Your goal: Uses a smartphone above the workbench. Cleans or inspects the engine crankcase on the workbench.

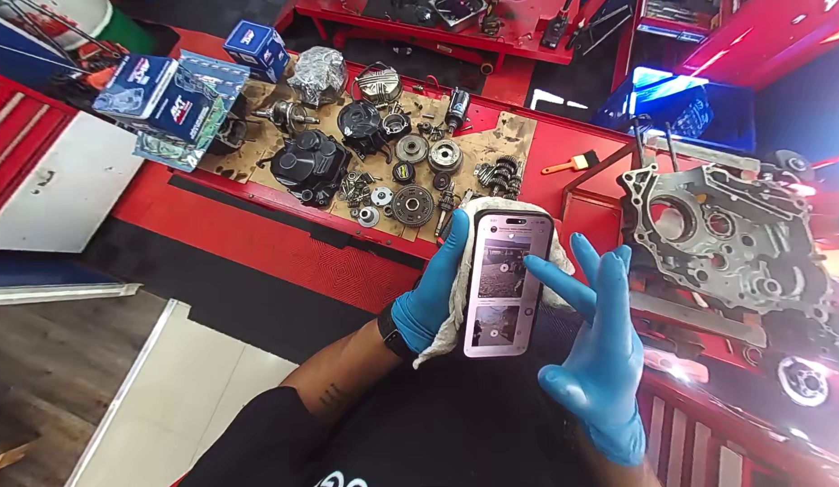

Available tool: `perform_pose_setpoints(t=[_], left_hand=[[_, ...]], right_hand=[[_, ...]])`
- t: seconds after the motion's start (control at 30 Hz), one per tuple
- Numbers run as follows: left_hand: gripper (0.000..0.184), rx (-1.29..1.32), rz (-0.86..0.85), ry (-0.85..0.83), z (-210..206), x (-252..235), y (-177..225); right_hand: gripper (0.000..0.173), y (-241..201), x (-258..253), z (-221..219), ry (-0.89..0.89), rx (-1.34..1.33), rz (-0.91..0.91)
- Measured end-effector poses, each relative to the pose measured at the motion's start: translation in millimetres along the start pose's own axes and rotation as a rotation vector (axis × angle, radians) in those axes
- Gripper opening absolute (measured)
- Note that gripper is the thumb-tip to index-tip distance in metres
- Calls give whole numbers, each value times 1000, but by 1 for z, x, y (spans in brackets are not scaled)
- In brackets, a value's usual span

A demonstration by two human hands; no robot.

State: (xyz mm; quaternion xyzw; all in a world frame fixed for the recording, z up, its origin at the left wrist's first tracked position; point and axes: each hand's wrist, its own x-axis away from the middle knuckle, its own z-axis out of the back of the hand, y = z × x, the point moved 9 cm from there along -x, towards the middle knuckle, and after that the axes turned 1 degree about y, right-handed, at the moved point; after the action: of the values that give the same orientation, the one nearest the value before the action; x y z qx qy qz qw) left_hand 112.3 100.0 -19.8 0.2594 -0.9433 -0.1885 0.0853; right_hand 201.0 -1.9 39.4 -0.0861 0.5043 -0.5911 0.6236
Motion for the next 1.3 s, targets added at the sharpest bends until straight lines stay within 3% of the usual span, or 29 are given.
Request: perform_pose_setpoints(t=[0.33,0.6,1.3], left_hand=[[59,-52,57,-45,-5,-1,-14],[59,27,47,-29,-2,-1,-5],[57,3,-61,-28,-4,-1,11]], right_hand=[[98,-3,-15,-21,-78,28,34],[98,0,-10,-1,4,6,21],[93,-3,20,-6,-8,25,-9]])
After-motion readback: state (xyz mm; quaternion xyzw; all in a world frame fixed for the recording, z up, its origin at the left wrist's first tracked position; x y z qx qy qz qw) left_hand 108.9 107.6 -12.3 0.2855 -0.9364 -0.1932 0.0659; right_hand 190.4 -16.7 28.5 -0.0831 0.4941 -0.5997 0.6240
